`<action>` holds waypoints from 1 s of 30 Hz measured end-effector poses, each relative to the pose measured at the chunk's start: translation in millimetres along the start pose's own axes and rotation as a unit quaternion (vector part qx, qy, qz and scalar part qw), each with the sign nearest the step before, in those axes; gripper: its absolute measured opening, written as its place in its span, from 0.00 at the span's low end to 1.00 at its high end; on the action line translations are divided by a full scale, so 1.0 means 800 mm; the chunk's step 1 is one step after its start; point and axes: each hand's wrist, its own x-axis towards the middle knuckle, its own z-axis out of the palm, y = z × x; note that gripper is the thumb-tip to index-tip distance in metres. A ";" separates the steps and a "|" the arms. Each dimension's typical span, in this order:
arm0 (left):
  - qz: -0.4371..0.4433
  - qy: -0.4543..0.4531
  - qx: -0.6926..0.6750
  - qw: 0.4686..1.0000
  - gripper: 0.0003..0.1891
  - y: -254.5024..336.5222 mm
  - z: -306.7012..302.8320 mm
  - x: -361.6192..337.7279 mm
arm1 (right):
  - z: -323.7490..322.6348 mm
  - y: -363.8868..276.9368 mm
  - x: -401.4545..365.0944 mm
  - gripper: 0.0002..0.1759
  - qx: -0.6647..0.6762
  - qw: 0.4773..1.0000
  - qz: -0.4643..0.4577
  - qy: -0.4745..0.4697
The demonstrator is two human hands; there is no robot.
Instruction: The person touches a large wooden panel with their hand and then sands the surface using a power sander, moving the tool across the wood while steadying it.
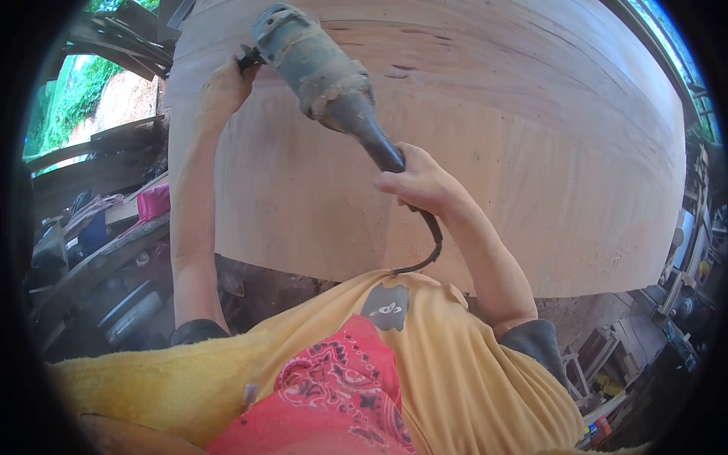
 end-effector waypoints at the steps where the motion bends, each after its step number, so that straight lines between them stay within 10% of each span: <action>1: 0.017 -0.004 -0.005 1.000 0.27 0.023 -0.001 -0.007 | -0.008 0.010 -0.017 0.20 0.011 1.000 0.009 0.016; 13: 0.222 -0.018 -0.047 0.974 0.28 0.349 0.022 -0.025 | -0.154 0.184 -0.178 0.24 0.174 0.971 -0.001 0.162; 22: 0.329 0.121 -0.059 0.935 0.10 0.590 0.071 0.005 | -0.198 0.235 -0.226 0.16 0.212 0.927 0.003 0.309; 30: 0.331 0.215 -0.059 0.917 0.06 0.384 0.046 0.083 | -0.151 0.148 -0.107 0.18 0.155 0.957 -0.016 0.246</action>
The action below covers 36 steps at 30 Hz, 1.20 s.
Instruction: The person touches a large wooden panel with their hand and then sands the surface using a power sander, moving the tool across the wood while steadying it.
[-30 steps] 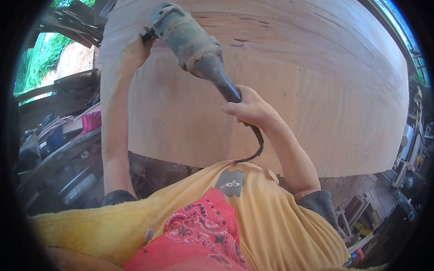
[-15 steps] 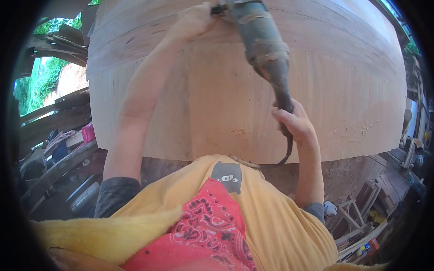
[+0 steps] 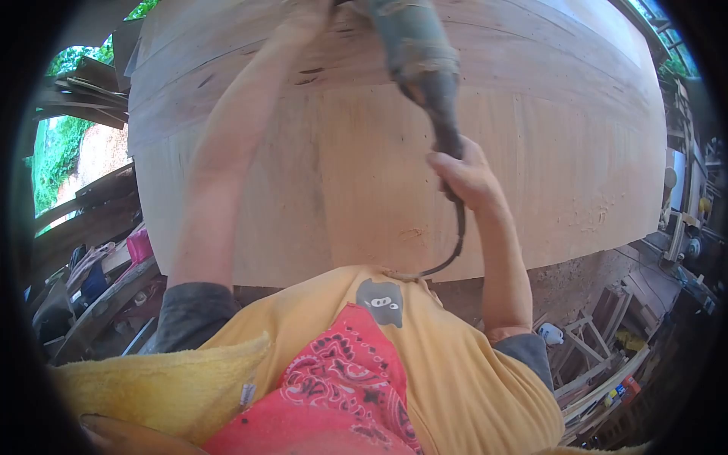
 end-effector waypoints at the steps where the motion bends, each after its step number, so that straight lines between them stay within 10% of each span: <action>1: -0.032 -0.032 0.007 0.999 0.08 -0.033 -0.008 -0.018 | 0.023 -0.012 0.006 0.19 -0.011 1.000 0.000 -0.019; 10: -0.128 -0.067 0.063 0.987 0.15 -0.136 -0.040 -0.089 | 0.086 -0.067 0.021 0.25 -0.075 0.990 0.051 -0.112; 25: 0.077 -0.006 -0.089 0.993 0.05 0.204 0.076 0.105 | -0.143 0.037 -0.038 0.23 0.027 0.993 0.062 0.093; 36: -0.068 -0.082 0.041 0.993 0.13 0.034 0.006 -0.005 | -0.069 -0.007 -0.005 0.25 -0.021 0.994 0.033 -0.099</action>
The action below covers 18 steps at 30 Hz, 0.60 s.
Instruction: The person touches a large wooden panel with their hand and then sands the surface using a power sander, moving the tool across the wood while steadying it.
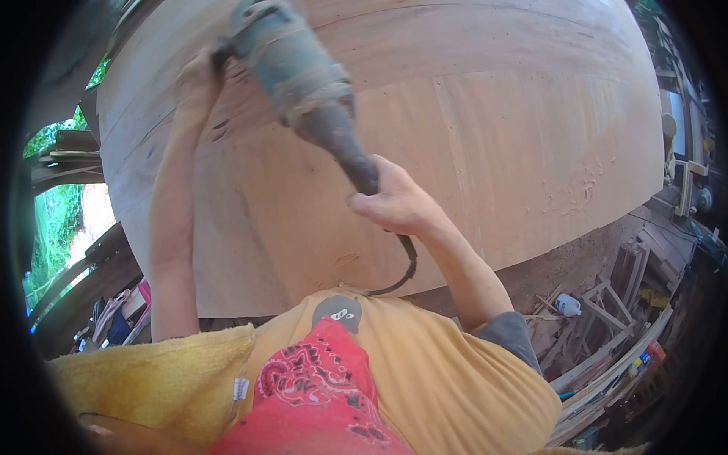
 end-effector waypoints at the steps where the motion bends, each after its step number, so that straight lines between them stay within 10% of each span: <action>1: -0.026 -0.025 0.025 0.999 0.14 -0.021 -0.003 -0.008 | 0.005 -0.007 0.007 0.25 -0.020 1.000 -0.005 -0.012; 8: -0.044 -0.037 0.039 0.998 0.16 -0.009 -0.014 -0.024 | -0.029 -0.002 0.007 0.26 -0.069 0.997 -0.040 -0.016; 18: 0.159 0.034 -0.115 0.980 0.06 0.298 0.037 0.123 | -0.156 0.080 -0.067 0.23 0.093 0.980 0.023 0.174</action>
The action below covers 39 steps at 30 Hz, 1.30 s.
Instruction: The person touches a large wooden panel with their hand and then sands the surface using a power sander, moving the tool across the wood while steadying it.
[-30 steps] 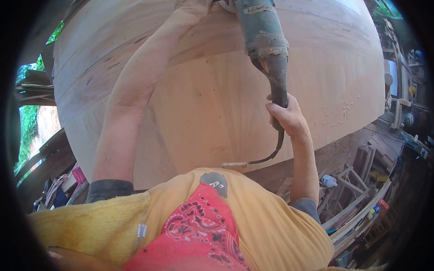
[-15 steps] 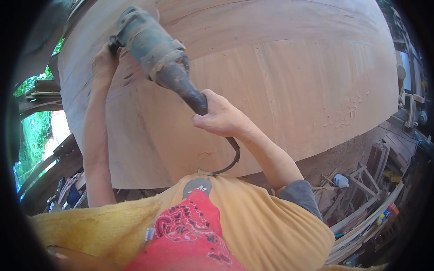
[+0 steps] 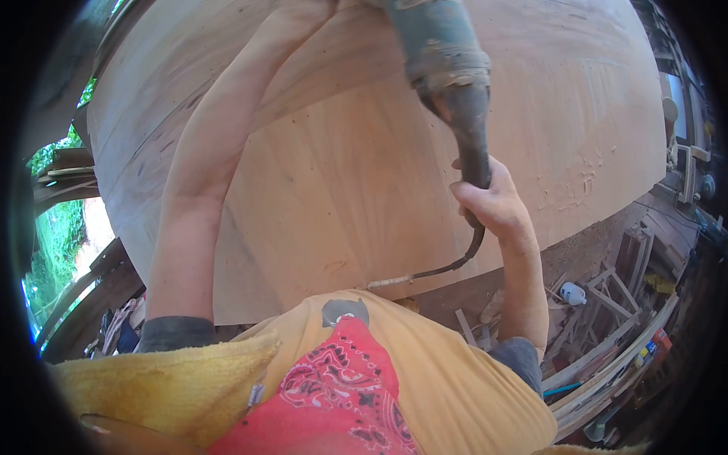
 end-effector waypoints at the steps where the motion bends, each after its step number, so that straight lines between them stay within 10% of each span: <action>1: 0.015 -0.036 -0.003 0.999 0.07 0.013 0.013 0.029 | -0.006 -0.002 -0.002 0.24 0.003 1.000 0.007 0.010; 12: -0.071 -0.068 0.076 0.992 0.06 -0.024 -0.034 -0.019 | 0.036 -0.009 0.000 0.24 -0.005 1.000 -0.008 -0.023; 14: 0.028 -0.002 0.028 0.999 0.11 -0.098 -0.022 -0.058 | 0.054 -0.014 0.006 0.25 -0.025 0.997 -0.008 -0.074; 21: -0.124 -0.065 0.145 0.980 0.12 -0.134 -0.082 -0.142 | 0.076 -0.034 0.013 0.27 -0.109 0.983 -0.020 -0.143; 39: 0.048 -0.115 -0.013 0.992 0.12 0.088 0.020 0.082 | -0.017 0.014 -0.009 0.23 0.038 0.995 -0.031 0.081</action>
